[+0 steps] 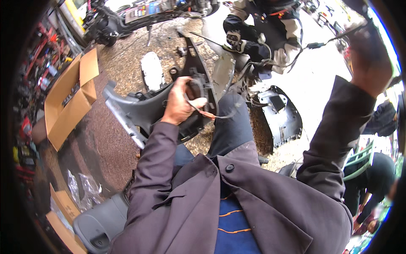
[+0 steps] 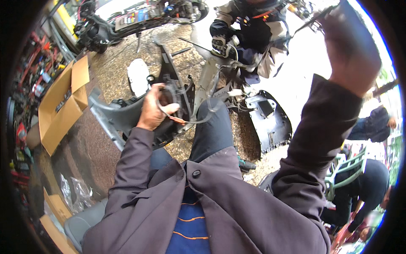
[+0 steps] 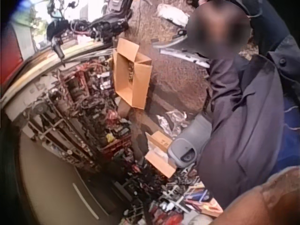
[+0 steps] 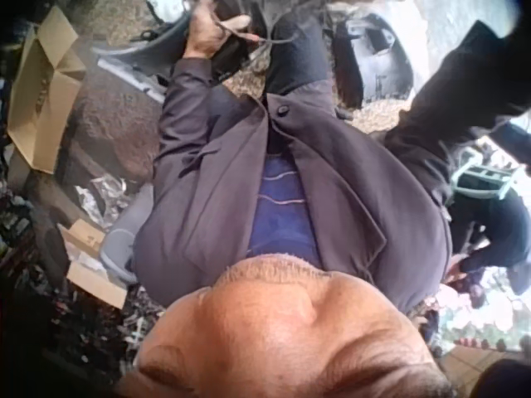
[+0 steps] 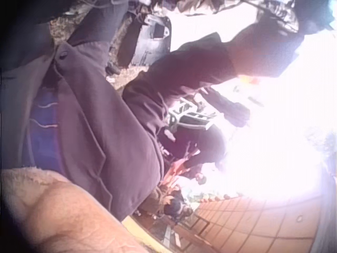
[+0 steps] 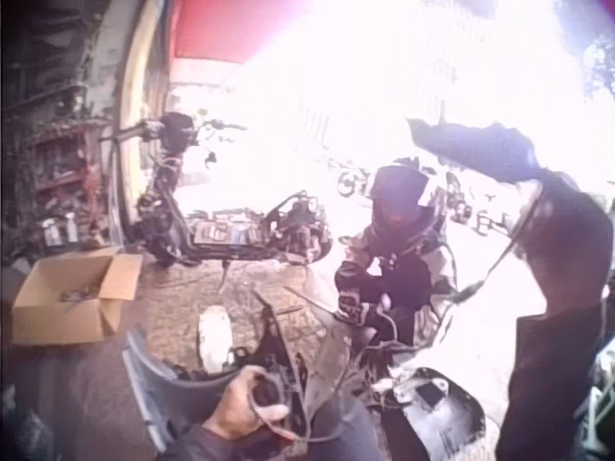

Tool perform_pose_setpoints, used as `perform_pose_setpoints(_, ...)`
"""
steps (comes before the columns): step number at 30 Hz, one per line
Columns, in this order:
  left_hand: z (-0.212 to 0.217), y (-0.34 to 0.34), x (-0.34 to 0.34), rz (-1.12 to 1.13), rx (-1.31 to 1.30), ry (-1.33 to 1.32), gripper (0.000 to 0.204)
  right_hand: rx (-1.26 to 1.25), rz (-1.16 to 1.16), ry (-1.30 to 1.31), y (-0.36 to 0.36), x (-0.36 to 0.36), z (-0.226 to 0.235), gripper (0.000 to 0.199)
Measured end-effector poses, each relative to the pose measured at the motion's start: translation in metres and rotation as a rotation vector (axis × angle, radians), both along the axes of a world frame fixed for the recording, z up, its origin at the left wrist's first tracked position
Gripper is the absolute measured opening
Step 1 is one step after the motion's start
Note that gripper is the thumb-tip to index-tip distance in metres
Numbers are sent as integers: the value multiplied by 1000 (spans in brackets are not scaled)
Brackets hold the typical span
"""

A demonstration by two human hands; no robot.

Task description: The person assembles a scooter dashboard by attaching a small black component with wires to a larger gray plastic housing. They use a cordless drill to fasten screws and align the parts, then fit a curved cover piece over the assembly.

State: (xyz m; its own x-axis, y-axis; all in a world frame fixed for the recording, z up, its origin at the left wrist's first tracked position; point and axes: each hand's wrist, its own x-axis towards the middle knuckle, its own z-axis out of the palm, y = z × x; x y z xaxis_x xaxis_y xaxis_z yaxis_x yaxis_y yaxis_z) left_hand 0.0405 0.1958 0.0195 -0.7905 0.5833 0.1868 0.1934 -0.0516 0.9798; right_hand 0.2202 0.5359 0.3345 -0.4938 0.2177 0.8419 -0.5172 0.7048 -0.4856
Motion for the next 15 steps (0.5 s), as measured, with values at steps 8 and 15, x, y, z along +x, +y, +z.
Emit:
perform_pose_setpoints(8,-15,37,52,-286,67,-63,67,553,110,155,-133,-95,27,17)
perform_pose_setpoints(15,-35,42,75,-386,-155,67,45,-201,888,-686,-189,-172,-110,14)
